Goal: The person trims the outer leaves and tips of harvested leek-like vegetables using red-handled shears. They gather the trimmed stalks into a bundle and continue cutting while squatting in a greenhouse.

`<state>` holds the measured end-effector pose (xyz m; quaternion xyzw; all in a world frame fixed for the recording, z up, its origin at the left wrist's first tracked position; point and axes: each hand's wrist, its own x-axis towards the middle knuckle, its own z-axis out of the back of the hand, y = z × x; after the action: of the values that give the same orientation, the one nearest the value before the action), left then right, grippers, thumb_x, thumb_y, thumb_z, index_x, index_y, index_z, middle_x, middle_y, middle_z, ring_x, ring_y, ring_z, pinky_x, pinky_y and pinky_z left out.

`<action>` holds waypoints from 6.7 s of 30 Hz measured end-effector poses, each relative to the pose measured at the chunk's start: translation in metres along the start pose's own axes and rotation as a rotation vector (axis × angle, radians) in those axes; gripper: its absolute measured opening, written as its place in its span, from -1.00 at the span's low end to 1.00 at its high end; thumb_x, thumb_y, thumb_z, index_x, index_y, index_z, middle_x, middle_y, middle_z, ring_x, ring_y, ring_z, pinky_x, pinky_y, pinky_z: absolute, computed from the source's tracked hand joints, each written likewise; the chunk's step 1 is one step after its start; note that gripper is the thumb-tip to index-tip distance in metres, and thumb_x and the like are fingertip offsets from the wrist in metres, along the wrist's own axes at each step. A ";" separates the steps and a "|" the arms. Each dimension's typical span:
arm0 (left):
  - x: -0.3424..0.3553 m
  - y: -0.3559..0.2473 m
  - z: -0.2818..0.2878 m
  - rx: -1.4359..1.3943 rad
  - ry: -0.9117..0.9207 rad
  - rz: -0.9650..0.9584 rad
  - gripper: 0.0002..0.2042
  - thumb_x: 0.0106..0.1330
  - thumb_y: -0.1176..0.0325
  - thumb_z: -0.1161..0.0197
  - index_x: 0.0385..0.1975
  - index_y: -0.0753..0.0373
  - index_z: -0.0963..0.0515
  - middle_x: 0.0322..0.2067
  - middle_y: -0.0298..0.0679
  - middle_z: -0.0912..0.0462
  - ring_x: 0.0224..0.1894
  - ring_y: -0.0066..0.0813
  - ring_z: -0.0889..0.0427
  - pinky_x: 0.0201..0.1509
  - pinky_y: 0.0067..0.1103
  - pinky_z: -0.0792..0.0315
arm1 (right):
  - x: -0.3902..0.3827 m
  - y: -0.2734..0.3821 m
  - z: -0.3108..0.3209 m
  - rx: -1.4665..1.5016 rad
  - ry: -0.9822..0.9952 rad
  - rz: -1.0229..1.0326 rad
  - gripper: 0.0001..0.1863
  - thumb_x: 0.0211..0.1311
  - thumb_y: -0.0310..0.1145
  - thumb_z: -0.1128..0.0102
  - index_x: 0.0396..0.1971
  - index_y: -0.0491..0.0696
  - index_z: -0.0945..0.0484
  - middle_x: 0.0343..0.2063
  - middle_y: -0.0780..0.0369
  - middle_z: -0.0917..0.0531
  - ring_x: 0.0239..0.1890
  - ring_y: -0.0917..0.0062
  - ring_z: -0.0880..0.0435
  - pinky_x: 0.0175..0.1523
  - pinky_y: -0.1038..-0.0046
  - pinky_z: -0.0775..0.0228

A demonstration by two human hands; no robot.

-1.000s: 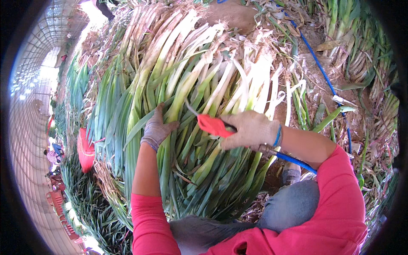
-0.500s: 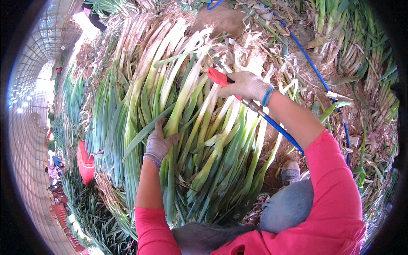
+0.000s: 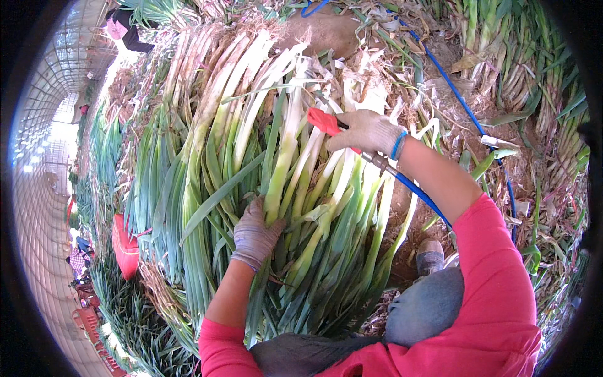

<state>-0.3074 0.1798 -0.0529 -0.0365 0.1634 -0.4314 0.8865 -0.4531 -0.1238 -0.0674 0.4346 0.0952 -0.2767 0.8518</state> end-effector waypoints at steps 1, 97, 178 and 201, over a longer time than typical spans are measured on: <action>-0.003 -0.004 -0.001 0.006 0.035 -0.013 -0.27 0.10 0.11 -0.42 0.23 0.30 -0.29 0.04 0.12 -0.53 0.04 0.13 -0.56 0.14 -0.24 -0.44 | 0.006 -0.002 0.005 0.029 0.029 -0.007 -0.16 -0.10 0.26 -0.29 0.12 -0.04 -0.52 -0.22 -0.07 -0.68 -0.10 0.16 -0.69 0.07 0.26 -0.48; 0.000 0.103 -0.011 -0.608 -0.032 0.041 -0.18 0.12 0.40 -0.48 0.38 0.37 -0.16 0.10 -0.05 -0.55 0.12 -0.34 -0.53 0.17 -0.47 -0.44 | 0.052 0.069 -0.025 -0.270 -0.352 0.194 -0.06 0.04 0.03 -0.22 0.37 -0.19 -0.15 -0.39 -0.07 -0.68 -0.27 0.13 -0.72 -0.14 0.20 -0.55; -0.011 0.039 -0.049 -0.001 -0.419 -0.119 -0.52 0.31 0.11 -0.25 0.08 0.35 -0.46 -0.19 0.18 -0.61 -0.12 0.22 -0.57 0.04 -0.09 -0.44 | 0.035 0.056 -0.012 -0.251 -0.229 0.049 -0.01 -0.08 0.18 -0.29 0.33 -0.10 -0.30 -0.17 -0.09 -0.68 -0.09 0.10 -0.69 0.05 0.26 -0.50; 0.167 0.209 0.084 0.286 -0.121 0.419 -0.16 0.29 -0.45 0.35 0.34 0.08 -0.34 0.27 0.00 -0.43 0.28 0.07 -0.41 0.35 -0.30 -0.27 | -0.010 0.038 -0.042 -0.145 -0.116 0.011 -0.16 0.03 0.16 -0.34 0.26 0.00 -0.37 -0.15 -0.08 -0.68 -0.07 0.02 -0.67 0.08 0.16 -0.50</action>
<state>-0.0270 0.1739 -0.0595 0.0984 0.0515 -0.2541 0.9608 -0.4370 -0.0688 -0.0631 0.3554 0.0633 -0.2888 0.8867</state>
